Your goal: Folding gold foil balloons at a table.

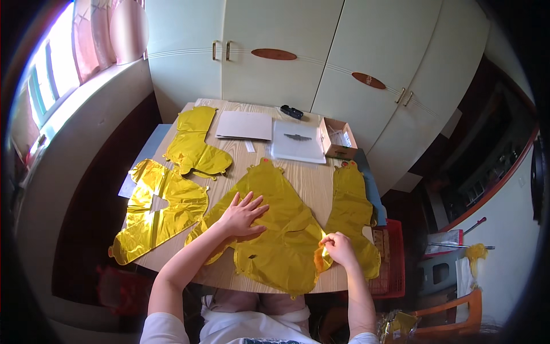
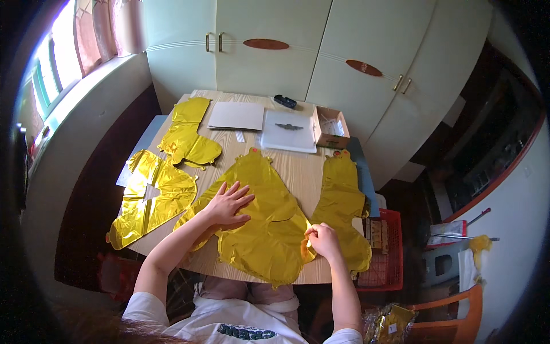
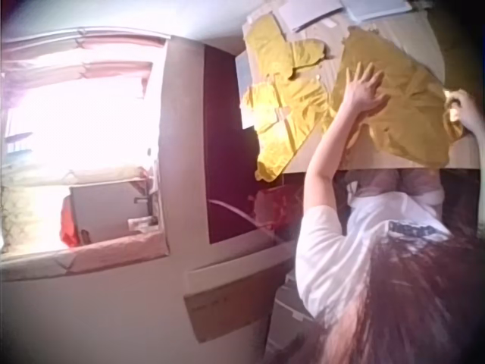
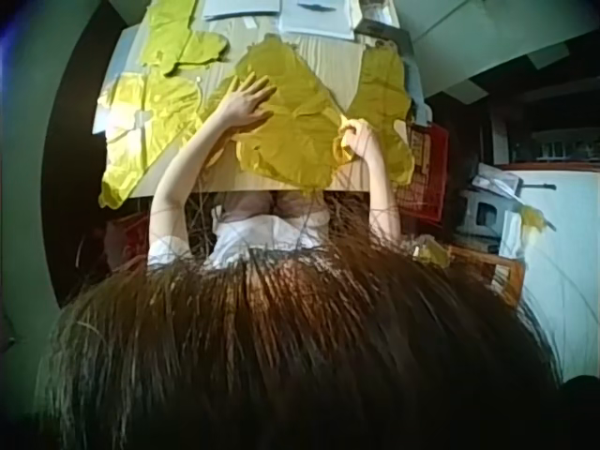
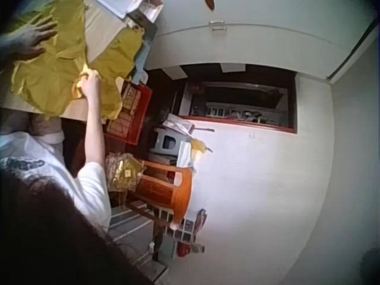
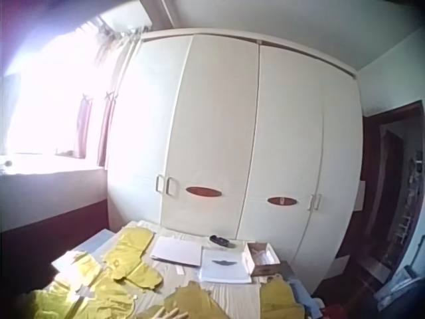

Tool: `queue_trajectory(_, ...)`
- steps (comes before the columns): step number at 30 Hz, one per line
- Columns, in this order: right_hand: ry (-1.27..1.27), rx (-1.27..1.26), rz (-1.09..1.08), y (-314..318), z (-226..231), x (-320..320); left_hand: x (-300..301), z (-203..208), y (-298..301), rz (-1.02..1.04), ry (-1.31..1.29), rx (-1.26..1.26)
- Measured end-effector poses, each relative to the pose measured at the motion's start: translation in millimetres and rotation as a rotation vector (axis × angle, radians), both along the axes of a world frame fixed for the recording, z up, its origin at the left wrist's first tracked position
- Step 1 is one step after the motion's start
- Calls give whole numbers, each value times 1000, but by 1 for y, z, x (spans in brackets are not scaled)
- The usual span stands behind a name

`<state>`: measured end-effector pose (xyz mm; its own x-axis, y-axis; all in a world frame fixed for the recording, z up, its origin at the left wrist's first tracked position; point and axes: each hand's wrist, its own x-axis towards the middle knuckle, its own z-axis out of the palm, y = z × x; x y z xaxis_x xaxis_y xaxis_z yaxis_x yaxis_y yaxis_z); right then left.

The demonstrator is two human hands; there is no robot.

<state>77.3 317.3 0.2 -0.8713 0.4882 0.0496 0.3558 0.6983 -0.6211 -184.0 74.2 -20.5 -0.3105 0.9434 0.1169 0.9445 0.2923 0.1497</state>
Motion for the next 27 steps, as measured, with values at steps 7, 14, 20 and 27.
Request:
queue_trajectory(7, 2, -76, 30, 7, -14, 2, 8, -2, -6, -3, -4, -55)
queue_trajectory(14, 10, -55, 33, 7, -20, 0, 12, -1, -8, 4, -2, -57)
queue_trajectory(20, 23, -35, 21, 5, -20, 1, 19, 0, -6, 15, -1, -78)
queue_trajectory(27, 13, -55, 14, 1, -14, 0, 11, -3, -6, 25, 0, -59)
